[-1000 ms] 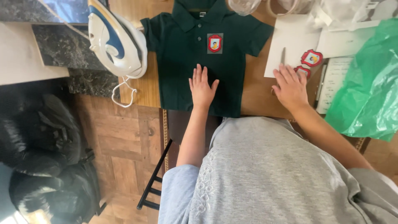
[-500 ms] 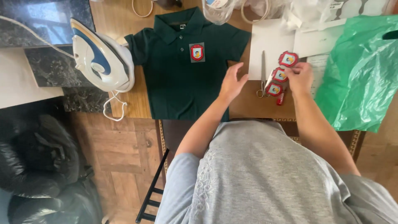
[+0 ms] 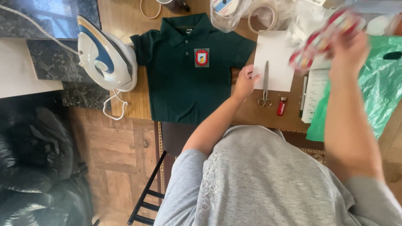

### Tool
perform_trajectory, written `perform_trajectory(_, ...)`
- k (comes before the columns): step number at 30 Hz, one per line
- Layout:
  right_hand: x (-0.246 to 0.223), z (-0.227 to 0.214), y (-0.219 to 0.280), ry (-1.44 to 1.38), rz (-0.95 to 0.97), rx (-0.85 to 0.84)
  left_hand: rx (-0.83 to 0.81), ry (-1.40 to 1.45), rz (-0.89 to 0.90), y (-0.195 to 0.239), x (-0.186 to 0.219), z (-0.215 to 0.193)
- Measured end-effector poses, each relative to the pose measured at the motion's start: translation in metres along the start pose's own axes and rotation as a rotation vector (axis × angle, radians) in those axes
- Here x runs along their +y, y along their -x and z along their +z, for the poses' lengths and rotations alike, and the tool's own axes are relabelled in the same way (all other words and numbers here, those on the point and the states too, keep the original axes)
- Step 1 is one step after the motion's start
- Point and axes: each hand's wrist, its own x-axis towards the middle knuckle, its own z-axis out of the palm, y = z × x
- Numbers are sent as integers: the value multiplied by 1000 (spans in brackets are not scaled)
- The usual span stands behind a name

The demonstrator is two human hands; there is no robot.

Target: The person irons a dark green polo shirt on a wooden table. They then use scissors to cut a red and yellow logo patch from a sheet and place it on the shirt's chest. Finally, they place a piece of brown paper over the shirt.

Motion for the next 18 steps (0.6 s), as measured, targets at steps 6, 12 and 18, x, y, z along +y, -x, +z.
perform_trajectory(6,7,19,-113,-798,2,71,66,70,-152,-14,5,10)
perform_trajectory(12,-2,8,-6,-302,-53,134,96,-94,-239,-28,14,14)
perform_trajectory(18,60,28,65,-468,386,7,62,-285,-173,-24,39,15)
